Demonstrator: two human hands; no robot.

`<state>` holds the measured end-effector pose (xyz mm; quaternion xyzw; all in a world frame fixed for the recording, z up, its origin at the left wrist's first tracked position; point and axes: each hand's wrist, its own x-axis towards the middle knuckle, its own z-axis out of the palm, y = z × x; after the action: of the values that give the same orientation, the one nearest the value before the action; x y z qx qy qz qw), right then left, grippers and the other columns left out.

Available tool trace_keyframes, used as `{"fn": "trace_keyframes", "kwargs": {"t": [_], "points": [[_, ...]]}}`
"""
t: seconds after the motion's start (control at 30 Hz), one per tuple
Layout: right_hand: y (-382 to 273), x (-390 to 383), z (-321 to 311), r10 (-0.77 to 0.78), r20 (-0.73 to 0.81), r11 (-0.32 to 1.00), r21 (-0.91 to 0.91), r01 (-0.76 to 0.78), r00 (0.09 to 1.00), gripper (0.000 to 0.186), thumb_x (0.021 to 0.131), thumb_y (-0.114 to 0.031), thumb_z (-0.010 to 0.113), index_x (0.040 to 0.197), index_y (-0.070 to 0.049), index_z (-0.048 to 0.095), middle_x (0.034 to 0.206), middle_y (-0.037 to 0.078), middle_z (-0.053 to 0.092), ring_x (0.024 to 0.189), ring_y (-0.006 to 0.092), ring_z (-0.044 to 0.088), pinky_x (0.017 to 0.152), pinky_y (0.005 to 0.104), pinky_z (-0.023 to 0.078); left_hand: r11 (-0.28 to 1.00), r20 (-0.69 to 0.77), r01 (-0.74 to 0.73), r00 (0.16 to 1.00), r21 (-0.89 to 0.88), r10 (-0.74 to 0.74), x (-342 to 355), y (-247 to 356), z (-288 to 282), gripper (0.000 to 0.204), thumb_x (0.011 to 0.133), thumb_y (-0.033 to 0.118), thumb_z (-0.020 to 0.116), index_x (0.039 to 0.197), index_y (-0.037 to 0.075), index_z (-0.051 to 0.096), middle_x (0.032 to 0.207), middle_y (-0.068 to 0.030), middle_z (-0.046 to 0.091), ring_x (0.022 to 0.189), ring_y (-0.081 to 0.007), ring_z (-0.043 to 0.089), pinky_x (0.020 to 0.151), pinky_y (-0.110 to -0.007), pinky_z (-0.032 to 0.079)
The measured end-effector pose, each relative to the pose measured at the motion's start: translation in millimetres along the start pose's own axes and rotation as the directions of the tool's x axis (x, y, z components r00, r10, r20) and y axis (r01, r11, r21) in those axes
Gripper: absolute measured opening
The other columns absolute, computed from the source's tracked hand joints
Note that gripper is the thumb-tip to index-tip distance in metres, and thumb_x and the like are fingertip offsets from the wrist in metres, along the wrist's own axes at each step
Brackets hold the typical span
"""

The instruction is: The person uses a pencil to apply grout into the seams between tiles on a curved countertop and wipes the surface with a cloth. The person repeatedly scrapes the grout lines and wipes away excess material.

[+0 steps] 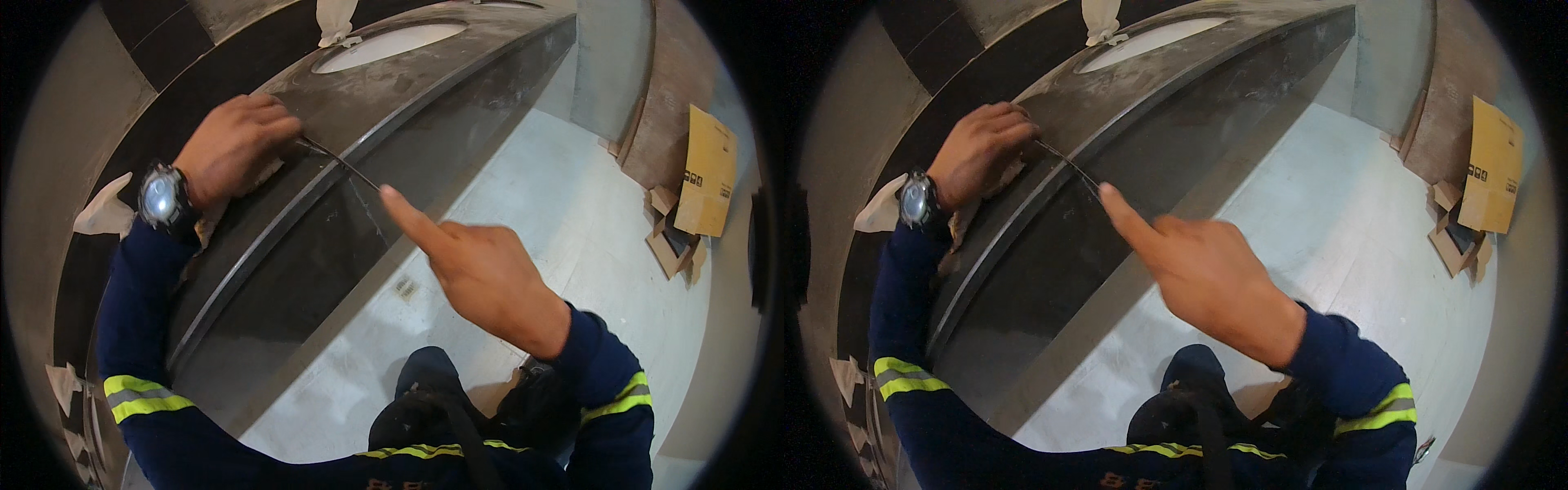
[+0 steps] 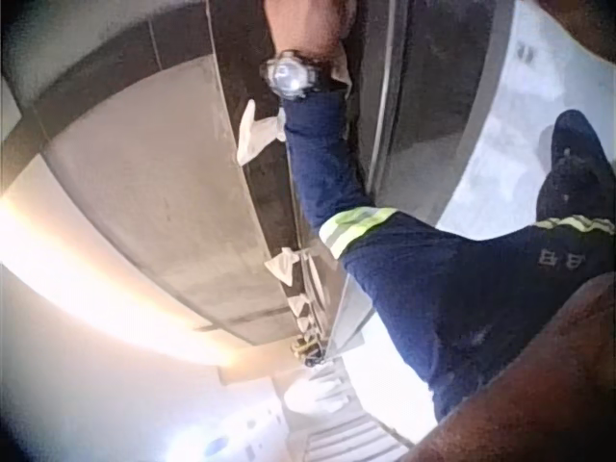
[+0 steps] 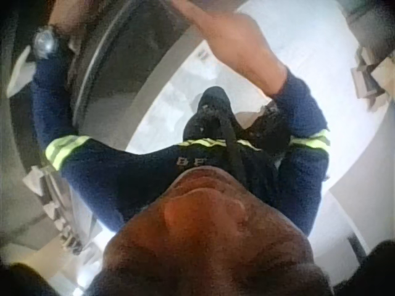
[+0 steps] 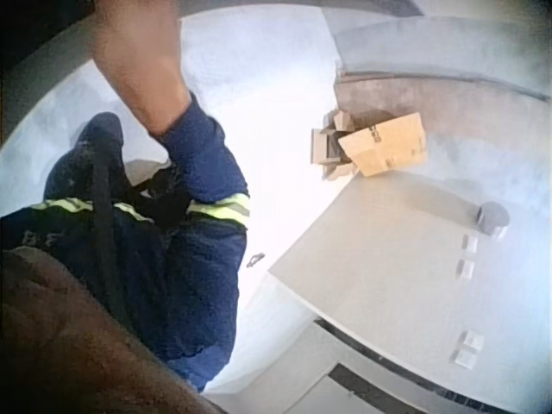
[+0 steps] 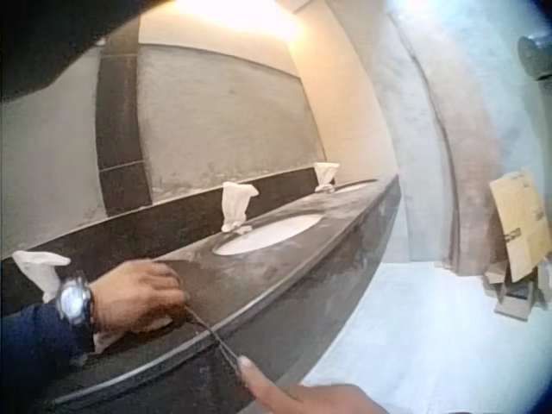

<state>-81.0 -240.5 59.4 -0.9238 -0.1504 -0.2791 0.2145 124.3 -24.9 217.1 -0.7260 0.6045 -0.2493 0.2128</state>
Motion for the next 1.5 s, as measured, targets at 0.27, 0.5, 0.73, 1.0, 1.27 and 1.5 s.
{"fn": "trace_keyframes", "kwargs": {"t": [0.27,0.5,0.73,1.0,1.27,1.5], "points": [[0.4,-20.7,-12.2,0.077,0.109,0.997,-0.006,-0.077,0.991,0.077,0.087,0.003,0.058,0.16,-0.009,0.035,0.07,0.013,0.06,0.06,0.0295,0.061,0.059,0.043,0.05,0.985,-0.056,-0.104,0.992,0.141,0.113,17.8,20.8,-7.4,0.016,0.089,0.01,0.067,0.105,0.008,0.065,0.11,-0.0093,0.067,0.117,-0.0298,0.061,0.097,-0.045,0.051],[-2.3,64.4,4.1,-0.16,-0.143,0.985,-0.095,0.147,0.977,0.059,0.084,0.0,0.056,0.143,0.003,0.052,0.073,0.019,0.065,0.068,0.0374,0.064,0.065,0.0469,0.053,0.992,-0.052,0.065,0.997,0.109,-0.059,-2.0,-43.1,16.7,0.012,0.087,0.009,0.067,0.099,0.007,0.067,0.099,-0.0079,0.067,0.106,-0.029,0.062,0.091,-0.043,0.052],[-2.2,67.7,-17.5,-0.144,0.055,0.984,-0.099,0.149,0.988,0.055,0.084,0.0,0.058,0.139,0.004,0.055,0.074,0.024,0.066,0.072,0.0404,0.067,0.069,0.0491,0.054,0.996,0.039,0.063,0.997,0.067,-0.066,-26.7,-27.2,31.6,0.014,0.088,0.009,0.068,0.103,0.008,0.068,0.096,-0.0087,0.067,0.101,-0.0281,0.064,0.088,-0.042,0.052],[-10.8,95.2,-25.3,-0.107,0.1,0.986,-0.119,0.118,0.989,0.043,0.092,-0.003,0.054,0.134,0.001,0.059,0.084,0.028,0.069,0.08,0.0458,0.067,0.074,0.0523,0.054,0.95,-0.338,0.247,0.925,0.19,-0.173,-15.2,-36.2,46.8,0.044,0.095,0.011,0.061,0.139,0.011,0.058,0.14,-0.0124,0.06,0.128,-0.0298,0.058,0.108,-0.043,0.049],[-7.4,93.9,-18.6,-0.127,0.116,0.968,-0.203,0.149,0.985,0.051,0.092,-0.005,0.056,0.143,-0.001,0.052,0.075,0.025,0.066,0.071,0.0452,0.065,0.068,0.0513,0.053,0.923,-0.351,0.313,0.91,0.225,-0.223,-18.2,-22.8,35.5,0.049,0.097,0.01,0.06,0.146,0.012,0.054,0.147,-0.0123,0.055,0.133,-0.0302,0.055,0.112,-0.045,0.047],[-14.1,14.9,-21.3,0.169,0.127,0.982,-0.112,-0.155,0.977,0.062,0.098,-0.004,0.059,0.156,-0.019,0.043,0.069,0.022,0.062,0.063,0.0388,0.065,0.063,0.044,0.053,0.956,-0.462,0.241,0.875,0.166,-0.14,-5.8,-6.9,-13.0,0.028,0.091,0.011,0.063,0.116,0.001,0.066,0.114,-0.0162,0.065,0.112,-0.0318,0.06,0.096,-0.043,0.05]]}}
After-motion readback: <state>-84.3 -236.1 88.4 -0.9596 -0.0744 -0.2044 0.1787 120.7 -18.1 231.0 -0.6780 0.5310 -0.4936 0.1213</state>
